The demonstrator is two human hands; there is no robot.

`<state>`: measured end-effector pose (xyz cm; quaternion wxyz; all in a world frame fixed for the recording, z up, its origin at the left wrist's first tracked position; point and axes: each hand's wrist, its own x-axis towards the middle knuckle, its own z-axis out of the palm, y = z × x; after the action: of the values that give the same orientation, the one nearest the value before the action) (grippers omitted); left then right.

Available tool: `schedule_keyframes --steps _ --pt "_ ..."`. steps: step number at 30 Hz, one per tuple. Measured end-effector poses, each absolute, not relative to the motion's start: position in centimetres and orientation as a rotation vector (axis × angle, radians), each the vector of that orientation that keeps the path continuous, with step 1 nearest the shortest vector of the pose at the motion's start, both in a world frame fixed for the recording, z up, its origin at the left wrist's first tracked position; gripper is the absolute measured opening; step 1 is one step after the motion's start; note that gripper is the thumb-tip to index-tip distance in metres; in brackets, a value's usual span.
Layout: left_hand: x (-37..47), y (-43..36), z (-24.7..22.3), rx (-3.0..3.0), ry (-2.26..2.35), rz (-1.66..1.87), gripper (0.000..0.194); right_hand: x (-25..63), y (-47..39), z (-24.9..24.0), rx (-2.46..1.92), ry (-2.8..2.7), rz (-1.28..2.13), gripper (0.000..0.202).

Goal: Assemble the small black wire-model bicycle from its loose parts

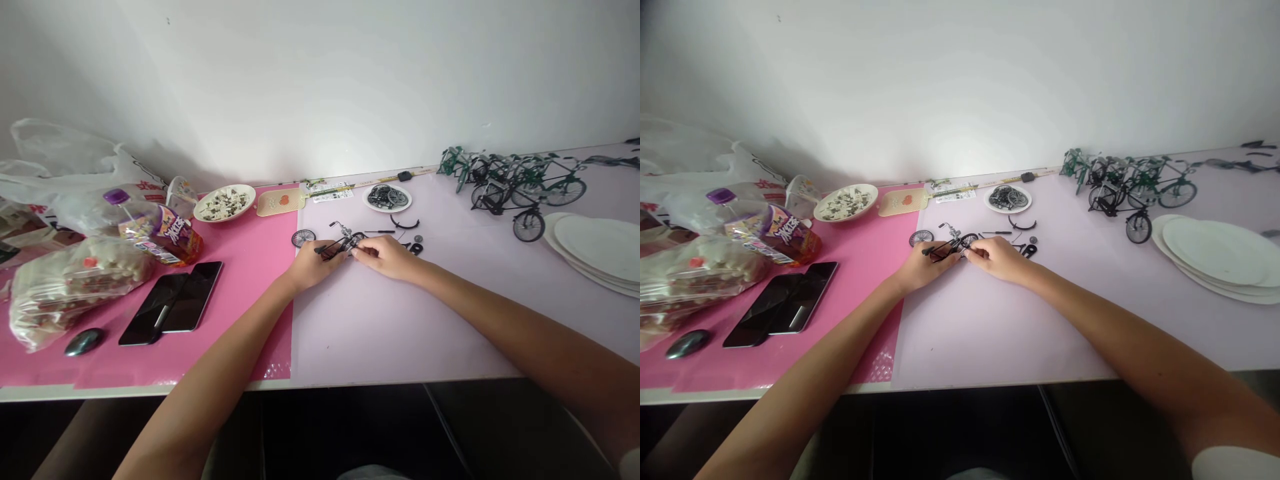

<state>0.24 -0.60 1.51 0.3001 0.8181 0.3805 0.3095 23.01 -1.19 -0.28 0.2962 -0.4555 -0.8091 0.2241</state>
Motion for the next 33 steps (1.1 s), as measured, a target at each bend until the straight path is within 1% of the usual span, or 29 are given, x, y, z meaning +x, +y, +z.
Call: schedule_keyframes --steps 22,33 --pt "0.19 -0.42 1.39 2.127 1.019 0.794 0.044 23.09 -1.21 -0.33 -1.245 -2.126 0.678 0.040" --pt "0.08 -0.18 1.06 2.133 1.016 0.790 0.045 22.96 -1.17 -0.22 -1.222 -2.157 0.597 0.039"
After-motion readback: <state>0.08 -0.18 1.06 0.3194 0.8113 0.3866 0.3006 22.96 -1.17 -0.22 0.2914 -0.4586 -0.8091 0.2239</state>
